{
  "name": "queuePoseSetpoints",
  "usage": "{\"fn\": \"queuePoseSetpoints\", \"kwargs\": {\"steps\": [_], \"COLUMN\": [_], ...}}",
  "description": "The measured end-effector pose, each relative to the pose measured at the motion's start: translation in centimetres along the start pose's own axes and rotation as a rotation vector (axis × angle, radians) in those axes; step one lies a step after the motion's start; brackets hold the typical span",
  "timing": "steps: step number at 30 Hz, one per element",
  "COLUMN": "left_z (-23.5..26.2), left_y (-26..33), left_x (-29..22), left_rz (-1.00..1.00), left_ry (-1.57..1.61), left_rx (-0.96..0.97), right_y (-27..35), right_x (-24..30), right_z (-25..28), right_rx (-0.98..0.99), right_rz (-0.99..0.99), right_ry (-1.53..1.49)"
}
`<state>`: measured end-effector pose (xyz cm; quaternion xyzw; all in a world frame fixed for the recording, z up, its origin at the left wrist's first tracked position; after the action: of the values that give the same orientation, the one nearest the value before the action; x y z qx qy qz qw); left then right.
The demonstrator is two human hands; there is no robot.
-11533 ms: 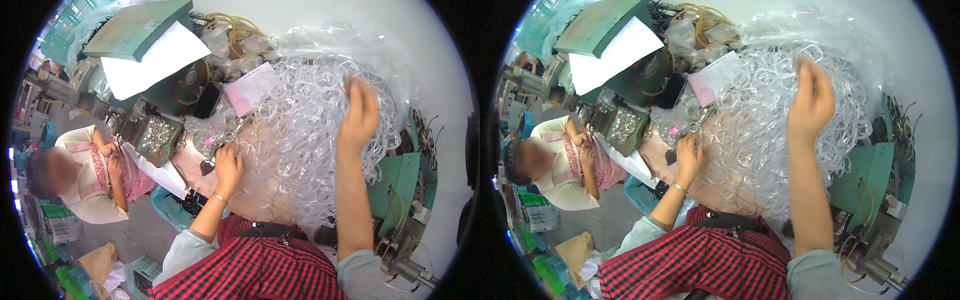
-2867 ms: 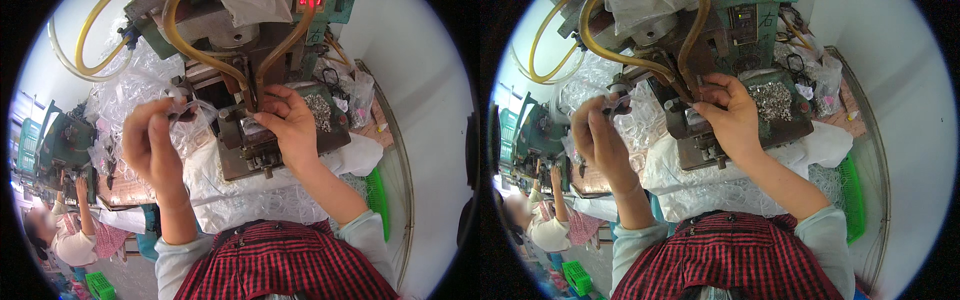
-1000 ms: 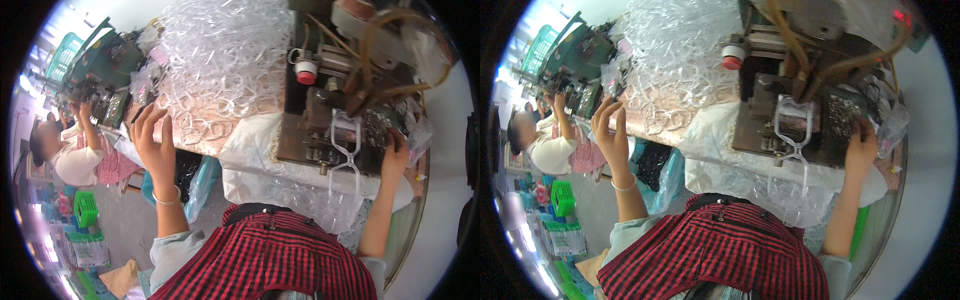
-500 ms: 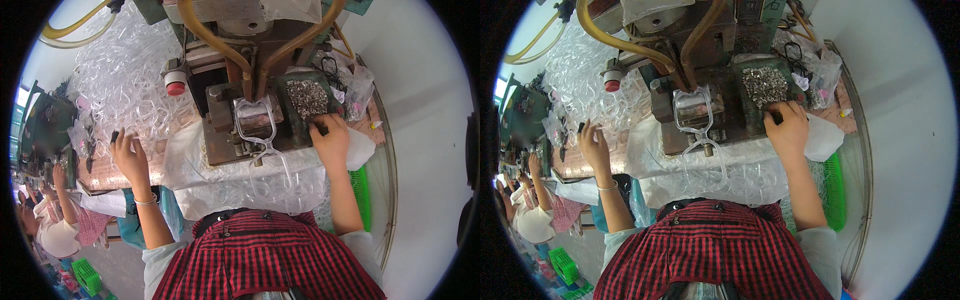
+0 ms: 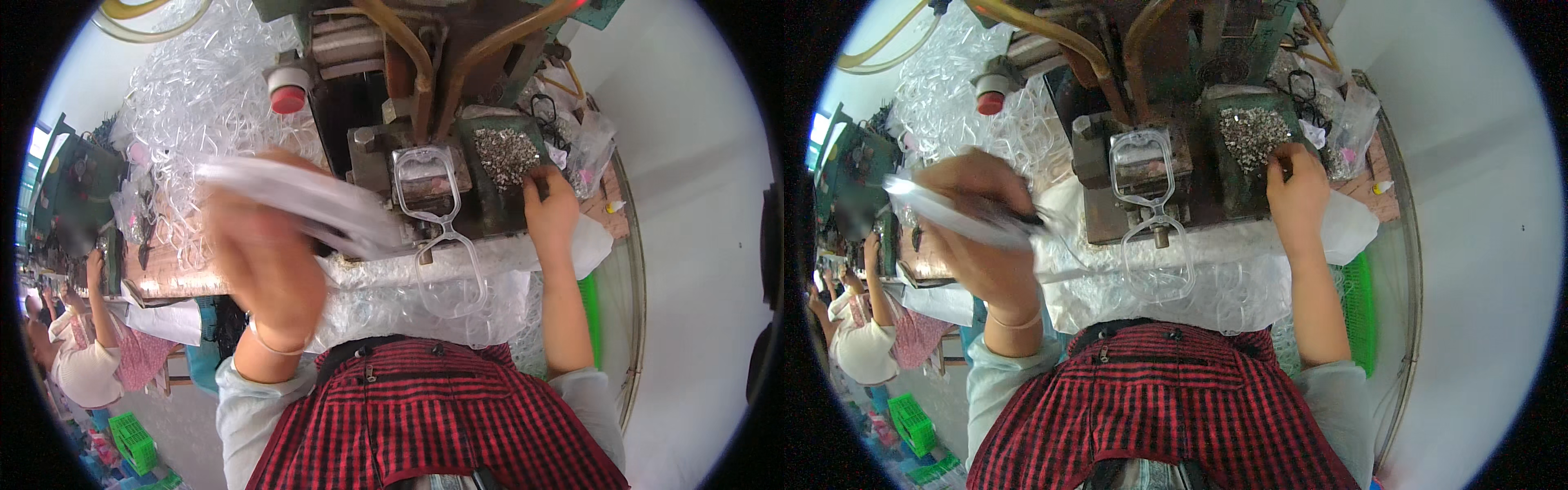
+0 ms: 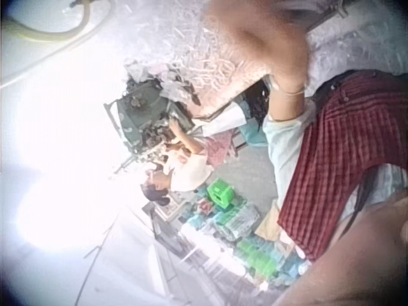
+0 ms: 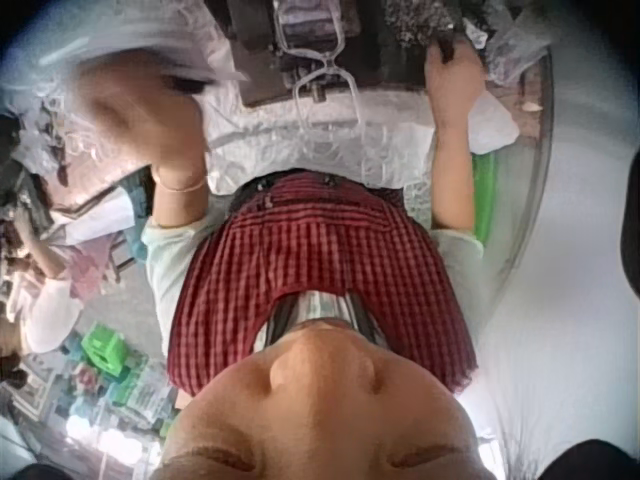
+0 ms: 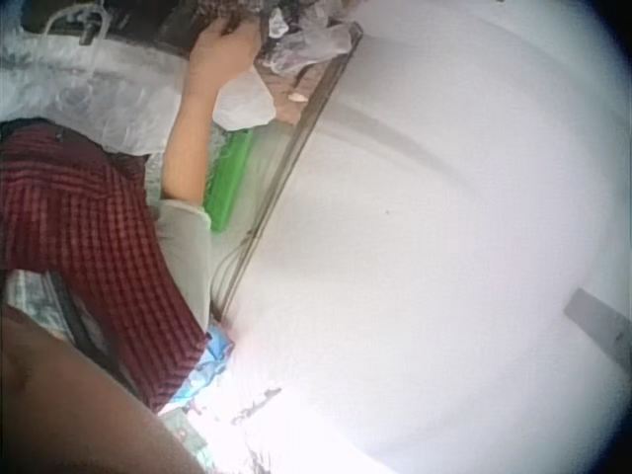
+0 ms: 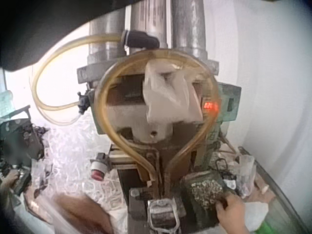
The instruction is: The person places a sheet of bubble wrap on the workbench, then repeatedly picks up clear plastic frames and small metal components, inserts them into a press machine, and removes the assembled units. The person handles the parts one at a time and places the finished assemblies on the work surface.
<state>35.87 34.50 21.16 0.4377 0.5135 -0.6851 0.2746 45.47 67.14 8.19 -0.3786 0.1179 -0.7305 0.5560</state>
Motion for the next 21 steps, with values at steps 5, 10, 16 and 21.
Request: {"fn": "queuePoseSetpoints", "kwargs": {"steps": [5,10,16,21], "left_z": [-10.0,-3.0,5.0,2.9], "left_y": [8.8,6.2,1.9,-1.4], "left_x": [1.5,4.0,2.3,-2.6], "left_rz": [0.424,0.732,0.303,-0.208], "left_ry": [-0.002,0.12,0.164,0.152], "left_rx": [1.217,0.414,-0.085,-0.055], "right_y": [1.2,1.0,-0.6,-4.3], "right_x": [1.8,2.0,3.6,14.2], "right_z": [0.2,-0.8,0.2,0.3], "right_rx": [0.136,0.157,0.025,-0.171], "right_rz": [0.08,0.139,-0.097,0.19], "right_ry": [0.084,0.275,-0.403,-0.676]}}
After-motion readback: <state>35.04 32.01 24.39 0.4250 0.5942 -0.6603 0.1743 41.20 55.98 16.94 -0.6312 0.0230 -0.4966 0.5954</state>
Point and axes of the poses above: each hand's wrist, its own y-axis away from the middle knuckle, its own z-axis out of the back of the hand, x = y × z, the point moved 8 cm from there along -y, towards the middle knuckle, and after that the axes turned 15 degrees about z, right-handed, at the moved point
